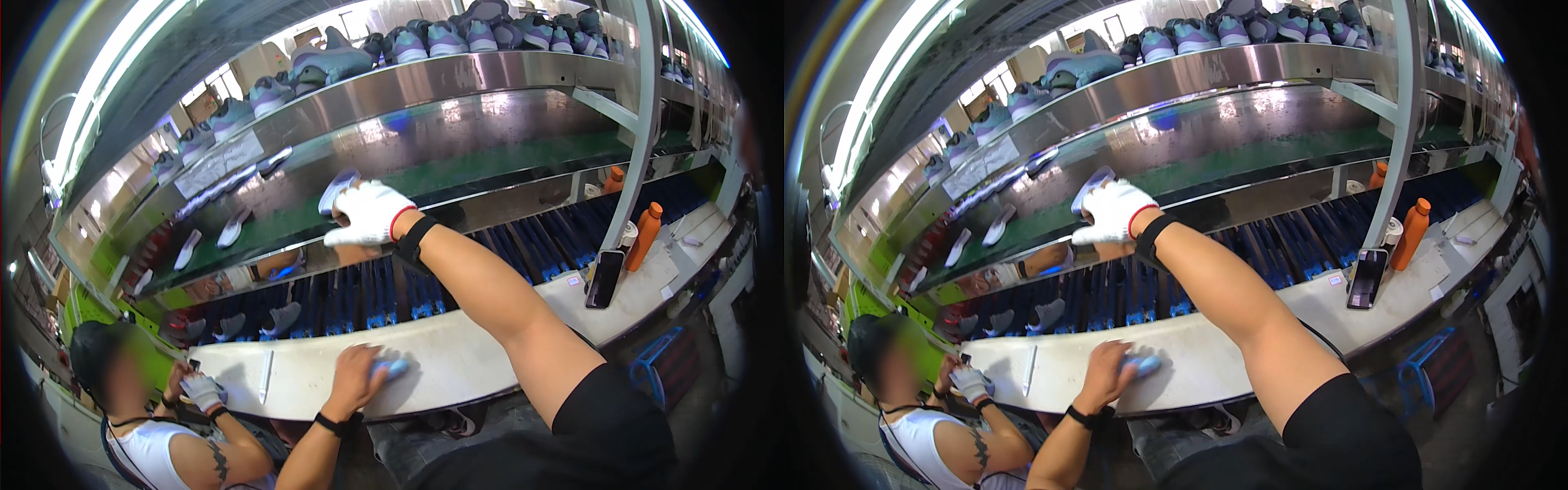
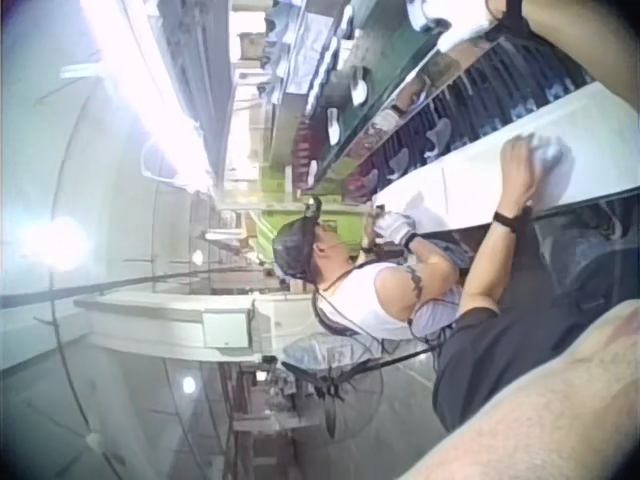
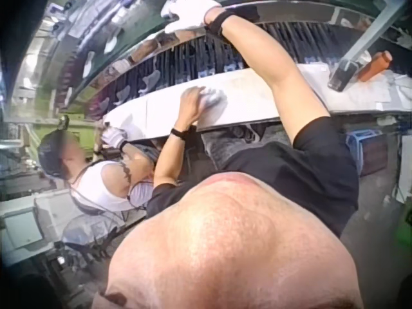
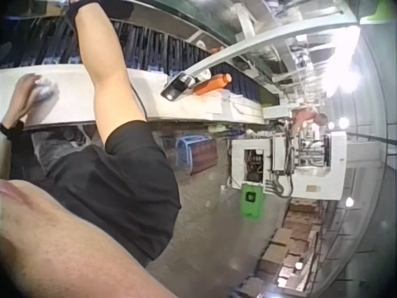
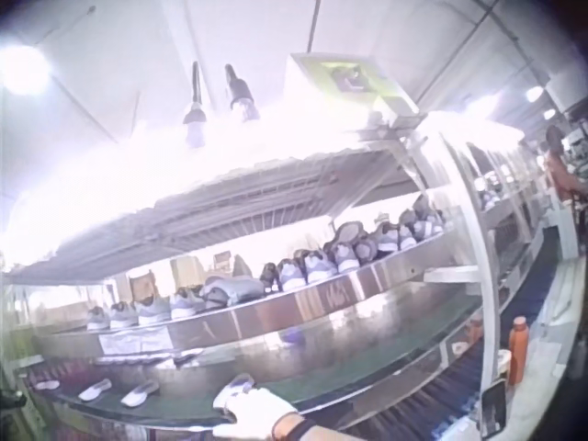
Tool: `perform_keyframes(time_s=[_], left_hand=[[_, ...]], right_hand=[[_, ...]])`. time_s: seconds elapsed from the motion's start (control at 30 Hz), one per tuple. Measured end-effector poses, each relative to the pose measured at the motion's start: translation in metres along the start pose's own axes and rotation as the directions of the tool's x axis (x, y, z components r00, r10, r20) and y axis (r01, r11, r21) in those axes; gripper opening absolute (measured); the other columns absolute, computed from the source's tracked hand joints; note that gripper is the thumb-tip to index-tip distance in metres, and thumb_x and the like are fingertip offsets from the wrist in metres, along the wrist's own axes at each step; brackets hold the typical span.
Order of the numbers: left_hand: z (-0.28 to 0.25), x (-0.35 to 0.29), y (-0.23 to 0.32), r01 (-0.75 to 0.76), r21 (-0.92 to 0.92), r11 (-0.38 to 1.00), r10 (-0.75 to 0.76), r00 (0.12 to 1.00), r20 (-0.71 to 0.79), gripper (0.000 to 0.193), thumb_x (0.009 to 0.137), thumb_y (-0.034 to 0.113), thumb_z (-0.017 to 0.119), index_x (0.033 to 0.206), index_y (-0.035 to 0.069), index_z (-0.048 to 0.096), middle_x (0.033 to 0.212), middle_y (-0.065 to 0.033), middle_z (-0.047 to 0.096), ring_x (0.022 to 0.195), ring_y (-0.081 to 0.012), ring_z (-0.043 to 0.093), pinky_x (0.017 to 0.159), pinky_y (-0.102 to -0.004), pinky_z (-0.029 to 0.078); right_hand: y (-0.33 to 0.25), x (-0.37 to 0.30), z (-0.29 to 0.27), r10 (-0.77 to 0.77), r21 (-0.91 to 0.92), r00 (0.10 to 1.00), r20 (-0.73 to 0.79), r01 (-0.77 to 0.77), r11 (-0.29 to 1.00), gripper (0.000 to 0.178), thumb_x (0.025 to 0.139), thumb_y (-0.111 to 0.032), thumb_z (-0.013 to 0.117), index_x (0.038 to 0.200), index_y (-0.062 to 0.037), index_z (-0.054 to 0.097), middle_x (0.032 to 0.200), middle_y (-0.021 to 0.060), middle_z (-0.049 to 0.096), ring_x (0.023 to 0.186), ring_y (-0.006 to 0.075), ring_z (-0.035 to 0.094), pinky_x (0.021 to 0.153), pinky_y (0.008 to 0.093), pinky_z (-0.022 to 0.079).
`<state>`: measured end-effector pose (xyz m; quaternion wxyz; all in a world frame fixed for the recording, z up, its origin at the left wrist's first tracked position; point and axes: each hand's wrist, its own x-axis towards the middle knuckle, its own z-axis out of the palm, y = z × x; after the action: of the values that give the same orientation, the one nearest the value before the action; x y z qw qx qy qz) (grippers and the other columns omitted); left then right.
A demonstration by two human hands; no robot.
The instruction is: Checking and joining shoe uppers and soles on a factory assembly line.
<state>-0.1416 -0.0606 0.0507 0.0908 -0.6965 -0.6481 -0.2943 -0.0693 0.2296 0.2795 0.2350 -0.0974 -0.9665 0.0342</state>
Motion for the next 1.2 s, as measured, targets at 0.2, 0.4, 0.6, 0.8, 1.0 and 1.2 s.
perform_keyframes(time_s=[0.2, 0.4, 0.6, 0.8, 1.0, 1.2], left_hand=[[0.011, 0.025, 0.023, -0.03, -0.088, 0.996, 0.042, 0.989, 0.144, 0.04, 0.097, 0.016, 0.071, 0.137, 0.009, 0.069, 0.113, -0.0155, 0.078, 0.101, -0.0361, 0.075, 0.086, -0.0481, 0.06], [0.046, -0.019, 0.081, -0.184, -0.454, 0.872, -0.001, 0.926, -0.377, 0.057, 0.085, 0.004, 0.087, 0.139, 0.006, 0.069, 0.127, -0.0149, 0.077, 0.118, -0.0416, 0.072, 0.098, -0.0487, 0.06], [0.018, -0.028, 0.094, 0.016, -0.245, 0.969, -0.099, 0.939, -0.33, 0.037, 0.084, 0.002, 0.087, 0.12, 0.003, 0.078, 0.126, -0.0108, 0.08, 0.088, -0.0221, 0.069, 0.085, -0.039, 0.055], [0.025, -0.042, 0.122, 0.202, -0.753, 0.626, -0.487, 0.856, -0.175, 0.016, 0.1, 0.006, 0.081, 0.097, -0.002, 0.067, 0.125, -0.0238, 0.079, 0.073, -0.0151, 0.074, 0.064, -0.0275, 0.059], [0.016, -0.043, 0.132, 0.202, -0.693, 0.693, -0.4, 0.906, -0.136, 0.031, 0.092, 0.018, 0.091, 0.1, -0.001, 0.069, 0.133, -0.0266, 0.077, 0.086, -0.0232, 0.08, 0.073, -0.0311, 0.063], [0.019, -0.038, 0.127, 0.128, -0.581, 0.804, -0.289, 0.938, -0.193, 0.037, 0.089, 0.021, 0.094, 0.099, 0.0, 0.065, 0.131, -0.0246, 0.077, 0.086, -0.0267, 0.081, 0.073, -0.0325, 0.064]], right_hand=[[0.005, -0.067, 0.007, -0.205, -0.014, 0.855, -0.477, 0.226, 0.974, 0.012, 0.088, -0.018, 0.079, 0.094, -0.0099, 0.072, 0.097, 0.0142, 0.074, 0.096, 0.0377, 0.073, 0.09, 0.0489, 0.058], [-0.033, -0.255, 0.02, -0.194, 0.087, 0.652, -0.733, 0.373, 0.924, 0.043, 0.086, -0.016, 0.095, 0.118, -0.0087, 0.068, 0.106, 0.0081, 0.078, 0.1, 0.0276, 0.074, 0.09, 0.0409, 0.06], [-0.06, -0.362, 0.098, 0.648, 0.976, 0.76, -0.045, -0.106, 0.192, 0.035, 0.105, -0.031, 0.08, 0.113, 0.002, 0.07, 0.108, 0.013, 0.079, 0.098, 0.0171, 0.074, 0.088, 0.0363, 0.061], [-0.116, -0.352, 0.112, 0.395, 0.986, 0.918, -0.026, -0.042, 0.164, 0.037, 0.103, -0.031, 0.082, 0.111, 0.0033, 0.074, 0.146, 0.03, 0.068, 0.12, 0.0298, 0.075, 0.098, 0.0406, 0.06], [-0.117, -0.349, 0.135, 0.272, 0.844, 0.931, -0.244, 0.066, 0.532, 0.034, 0.092, -0.022, 0.092, 0.111, -0.0059, 0.069, 0.149, 0.0316, 0.066, 0.113, 0.0351, 0.079, 0.088, 0.0372, 0.063], [-0.112, -0.351, 0.14, 0.254, 0.806, 0.937, -0.242, 0.048, 0.59, 0.039, 0.089, -0.018, 0.095, 0.107, -0.0086, 0.061, 0.144, 0.0297, 0.07, 0.115, 0.0379, 0.079, 0.088, 0.0393, 0.064]])
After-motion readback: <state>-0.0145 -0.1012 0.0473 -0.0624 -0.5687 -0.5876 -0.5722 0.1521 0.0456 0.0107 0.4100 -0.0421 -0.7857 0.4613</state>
